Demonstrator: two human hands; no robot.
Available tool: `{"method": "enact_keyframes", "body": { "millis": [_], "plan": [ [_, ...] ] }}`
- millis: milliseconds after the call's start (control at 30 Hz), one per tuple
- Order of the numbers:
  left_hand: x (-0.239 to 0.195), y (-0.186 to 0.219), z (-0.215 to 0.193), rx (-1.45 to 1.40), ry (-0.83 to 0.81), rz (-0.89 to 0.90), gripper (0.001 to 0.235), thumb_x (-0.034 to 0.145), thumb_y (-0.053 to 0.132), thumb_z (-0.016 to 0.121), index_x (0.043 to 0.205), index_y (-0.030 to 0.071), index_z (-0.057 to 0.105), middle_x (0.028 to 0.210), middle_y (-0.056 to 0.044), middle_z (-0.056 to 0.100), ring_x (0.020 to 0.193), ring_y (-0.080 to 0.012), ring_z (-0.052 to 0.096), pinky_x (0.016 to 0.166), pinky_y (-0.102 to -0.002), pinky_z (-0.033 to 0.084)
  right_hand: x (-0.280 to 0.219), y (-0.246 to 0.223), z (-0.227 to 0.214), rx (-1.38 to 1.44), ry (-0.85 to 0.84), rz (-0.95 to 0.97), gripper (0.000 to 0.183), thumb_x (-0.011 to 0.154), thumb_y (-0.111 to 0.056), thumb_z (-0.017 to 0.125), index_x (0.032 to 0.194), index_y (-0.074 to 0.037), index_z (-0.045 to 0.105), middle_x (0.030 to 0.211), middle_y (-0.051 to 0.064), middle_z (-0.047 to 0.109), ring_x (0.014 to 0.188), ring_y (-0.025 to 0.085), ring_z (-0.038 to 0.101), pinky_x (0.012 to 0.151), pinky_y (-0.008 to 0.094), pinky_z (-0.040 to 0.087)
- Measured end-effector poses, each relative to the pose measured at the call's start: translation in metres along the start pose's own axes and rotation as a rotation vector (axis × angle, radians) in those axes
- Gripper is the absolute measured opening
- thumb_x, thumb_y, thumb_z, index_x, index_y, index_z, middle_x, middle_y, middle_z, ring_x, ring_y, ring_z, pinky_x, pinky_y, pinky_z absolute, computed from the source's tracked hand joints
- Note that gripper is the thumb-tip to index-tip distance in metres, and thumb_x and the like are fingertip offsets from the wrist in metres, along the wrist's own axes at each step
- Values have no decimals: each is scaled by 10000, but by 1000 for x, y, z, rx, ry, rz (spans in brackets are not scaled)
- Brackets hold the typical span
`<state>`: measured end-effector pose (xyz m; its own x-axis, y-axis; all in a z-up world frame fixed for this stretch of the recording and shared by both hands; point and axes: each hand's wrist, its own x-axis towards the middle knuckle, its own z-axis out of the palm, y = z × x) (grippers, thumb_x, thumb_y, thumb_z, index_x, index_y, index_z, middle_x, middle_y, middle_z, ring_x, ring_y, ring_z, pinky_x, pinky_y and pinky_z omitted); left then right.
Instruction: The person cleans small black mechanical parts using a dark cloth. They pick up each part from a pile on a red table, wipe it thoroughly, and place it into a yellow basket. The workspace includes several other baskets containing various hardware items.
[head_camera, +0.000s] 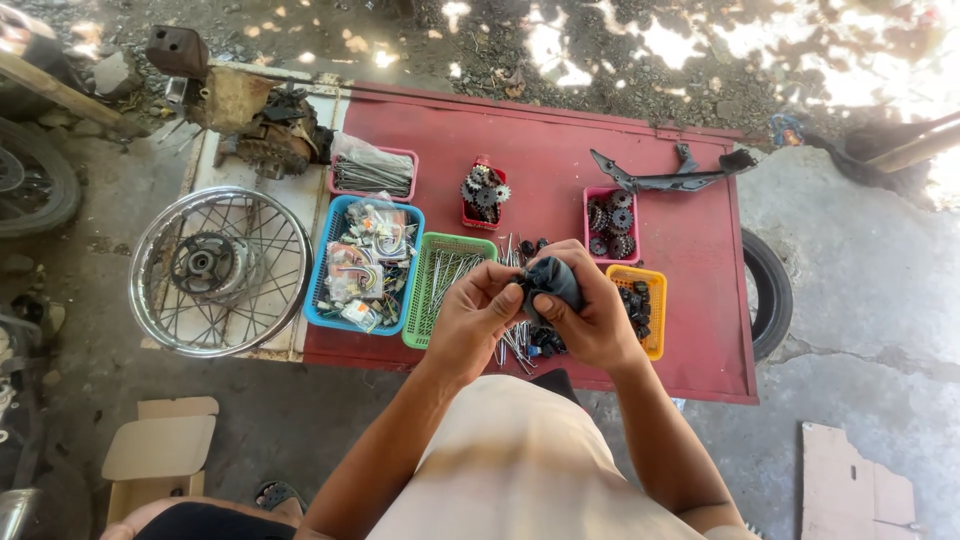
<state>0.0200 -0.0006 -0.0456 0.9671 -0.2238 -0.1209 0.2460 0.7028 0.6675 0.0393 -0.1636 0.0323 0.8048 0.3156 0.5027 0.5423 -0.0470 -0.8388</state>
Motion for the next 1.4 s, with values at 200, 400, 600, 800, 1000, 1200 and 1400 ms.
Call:
{"method": "enact_keyframes", "body": {
  "millis": [200,400,600,800,1000,1200,1400],
  "plan": [
    [3,-2,-7,-134,-9,-119,275,1011,188,652,1093,-73,618,906,-185,669,838,-254,746,790,-404,670,7,-2,-7,-35,-72,-51,334,961,-226,703,1129,58,650,1054,169,632,996,323,671,888,435,498],
    [2,-4,2,17,-2,38,287,950,151,733,1110,-57,616,970,-168,683,898,-231,739,836,-402,654,8,-2,-7,-36,-62,-72,334,975,-241,684,1133,51,649,1065,165,624,1002,309,666,886,426,500],
    [1,0,5,120,-31,164,350,888,156,811,1099,-61,636,983,-183,693,878,-201,723,815,-350,649,9,1,-8,43,-75,-86,328,973,-236,690,1093,65,637,1047,174,619,986,292,646,879,403,493],
    [-3,5,21,242,-71,421,380,749,-16,881,1029,-85,635,1008,-203,689,923,-246,746,853,-344,624,7,3,-5,95,-43,-85,313,983,-221,673,1060,79,625,1009,180,616,958,285,643,838,385,488],
    [-3,-5,6,218,-72,348,304,834,31,838,1052,-63,648,981,-200,690,885,-218,737,831,-345,633,1,-2,-2,107,-8,-80,330,988,-249,662,1071,67,621,1023,175,608,999,305,623,875,391,479],
    [-7,11,33,449,-80,536,352,772,18,878,1041,-56,664,983,-170,707,907,-245,749,833,-358,611,-5,3,1,111,73,12,260,1021,-201,616,1062,55,621,999,152,611,967,233,608,836,369,473],
    [-16,39,55,607,-136,582,351,779,33,869,1085,-24,708,1033,-178,701,929,-260,746,858,-395,618,-17,31,9,358,211,268,283,1031,-214,593,1114,53,637,897,134,638,795,145,574,658,291,500]
  ]
}}
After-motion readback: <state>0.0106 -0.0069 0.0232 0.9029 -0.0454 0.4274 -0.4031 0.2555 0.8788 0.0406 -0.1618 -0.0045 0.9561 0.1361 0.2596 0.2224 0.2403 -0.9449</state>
